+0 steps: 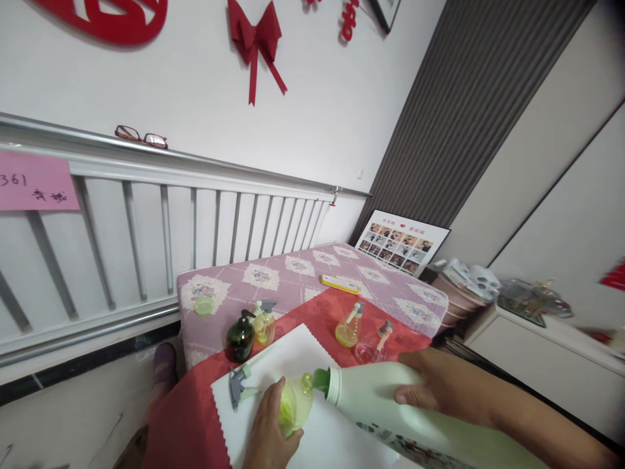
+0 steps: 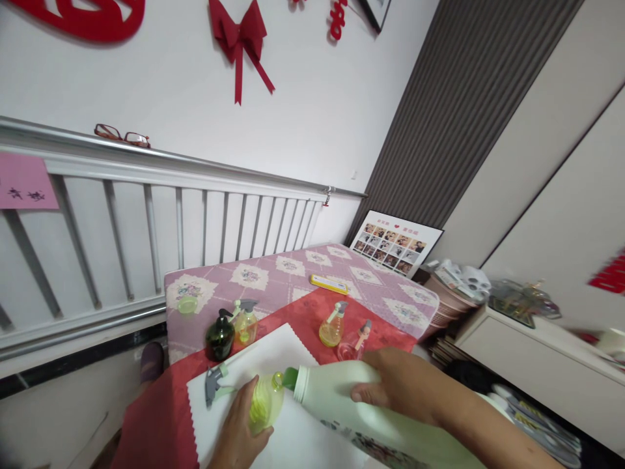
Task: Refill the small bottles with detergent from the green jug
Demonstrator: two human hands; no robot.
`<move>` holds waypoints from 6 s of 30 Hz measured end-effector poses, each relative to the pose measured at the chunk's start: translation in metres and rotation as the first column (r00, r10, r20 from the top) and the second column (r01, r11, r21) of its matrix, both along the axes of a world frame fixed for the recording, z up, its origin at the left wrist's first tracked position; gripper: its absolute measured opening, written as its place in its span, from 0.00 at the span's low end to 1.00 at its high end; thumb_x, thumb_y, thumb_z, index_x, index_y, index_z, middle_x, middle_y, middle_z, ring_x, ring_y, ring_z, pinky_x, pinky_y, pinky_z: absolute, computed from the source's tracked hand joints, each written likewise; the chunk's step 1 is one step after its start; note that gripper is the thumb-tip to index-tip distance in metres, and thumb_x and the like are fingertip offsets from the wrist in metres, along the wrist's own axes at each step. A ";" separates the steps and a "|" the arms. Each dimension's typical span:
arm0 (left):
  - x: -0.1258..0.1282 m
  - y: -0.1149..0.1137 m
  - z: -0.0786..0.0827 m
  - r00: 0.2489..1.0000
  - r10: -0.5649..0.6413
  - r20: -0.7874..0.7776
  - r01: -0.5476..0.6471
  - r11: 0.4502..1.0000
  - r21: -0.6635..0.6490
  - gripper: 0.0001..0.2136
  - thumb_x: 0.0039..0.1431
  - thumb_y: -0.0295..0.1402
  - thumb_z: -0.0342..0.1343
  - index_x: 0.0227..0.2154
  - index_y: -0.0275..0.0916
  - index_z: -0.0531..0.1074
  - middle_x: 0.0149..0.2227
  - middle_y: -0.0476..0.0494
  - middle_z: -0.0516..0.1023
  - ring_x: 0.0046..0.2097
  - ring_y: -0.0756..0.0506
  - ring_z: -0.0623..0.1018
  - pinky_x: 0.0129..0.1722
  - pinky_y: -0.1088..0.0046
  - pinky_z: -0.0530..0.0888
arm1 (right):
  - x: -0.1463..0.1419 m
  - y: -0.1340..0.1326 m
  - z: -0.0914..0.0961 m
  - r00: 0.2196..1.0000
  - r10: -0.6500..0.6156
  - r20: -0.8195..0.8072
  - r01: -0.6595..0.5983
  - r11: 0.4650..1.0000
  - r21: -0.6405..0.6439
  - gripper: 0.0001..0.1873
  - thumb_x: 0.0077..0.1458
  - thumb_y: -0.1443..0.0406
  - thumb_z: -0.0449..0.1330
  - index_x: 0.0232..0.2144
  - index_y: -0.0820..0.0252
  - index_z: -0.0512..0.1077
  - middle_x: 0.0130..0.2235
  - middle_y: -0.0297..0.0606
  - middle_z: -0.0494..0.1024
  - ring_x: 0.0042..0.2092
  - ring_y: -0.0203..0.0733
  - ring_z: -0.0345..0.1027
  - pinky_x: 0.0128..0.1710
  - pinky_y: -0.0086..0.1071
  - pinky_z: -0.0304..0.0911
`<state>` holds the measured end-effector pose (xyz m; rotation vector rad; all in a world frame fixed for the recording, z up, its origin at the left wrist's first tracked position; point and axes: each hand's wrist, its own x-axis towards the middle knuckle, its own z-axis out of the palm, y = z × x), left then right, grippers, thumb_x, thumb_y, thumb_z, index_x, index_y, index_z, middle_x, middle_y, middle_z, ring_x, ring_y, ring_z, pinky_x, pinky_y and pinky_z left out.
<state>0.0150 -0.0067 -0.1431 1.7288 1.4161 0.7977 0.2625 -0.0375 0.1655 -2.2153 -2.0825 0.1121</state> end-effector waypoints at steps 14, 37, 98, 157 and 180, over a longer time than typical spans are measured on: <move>0.001 0.002 -0.002 1.000 -0.013 -0.015 0.013 1.000 -0.011 0.44 0.42 0.30 0.57 0.65 0.32 0.50 0.68 0.35 0.57 0.69 0.38 0.57 0.69 0.63 0.56 | -0.025 0.002 0.029 0.985 0.156 0.075 -0.117 0.918 -0.378 0.17 0.51 0.51 0.58 0.34 0.56 0.74 0.42 0.47 0.81 0.41 0.55 0.74 0.37 0.37 0.63; 0.002 0.002 -0.007 1.000 -0.010 -0.011 0.010 1.000 -0.015 0.44 0.42 0.30 0.56 0.65 0.33 0.50 0.68 0.36 0.57 0.69 0.40 0.57 0.69 0.63 0.56 | -0.033 0.002 0.034 0.984 0.150 0.099 -0.101 0.917 -0.385 0.16 0.51 0.52 0.59 0.33 0.57 0.74 0.42 0.47 0.82 0.41 0.55 0.74 0.34 0.36 0.60; 0.001 0.001 -0.004 1.000 -0.022 -0.015 0.022 1.000 -0.008 0.43 0.43 0.29 0.56 0.65 0.32 0.49 0.68 0.35 0.57 0.69 0.40 0.57 0.69 0.63 0.56 | -0.038 0.000 0.038 0.978 0.174 0.116 -0.119 0.919 -0.377 0.16 0.51 0.53 0.59 0.36 0.58 0.75 0.44 0.50 0.82 0.44 0.58 0.75 0.37 0.39 0.65; 0.003 0.003 -0.012 1.000 -0.005 -0.015 0.005 1.000 0.009 0.43 0.43 0.31 0.56 0.65 0.33 0.50 0.68 0.36 0.57 0.69 0.41 0.57 0.69 0.63 0.56 | -0.038 0.000 0.038 0.977 0.165 0.135 -0.104 0.921 -0.375 0.16 0.50 0.53 0.59 0.35 0.58 0.75 0.43 0.50 0.82 0.42 0.57 0.75 0.36 0.38 0.63; 0.002 0.002 -0.010 1.000 -0.013 -0.005 0.013 1.000 0.006 0.43 0.44 0.31 0.56 0.65 0.32 0.49 0.68 0.35 0.57 0.69 0.40 0.57 0.69 0.62 0.56 | -0.043 -0.001 0.041 0.980 0.160 0.122 -0.102 0.917 -0.387 0.18 0.51 0.53 0.59 0.37 0.58 0.76 0.45 0.50 0.81 0.44 0.59 0.75 0.39 0.40 0.65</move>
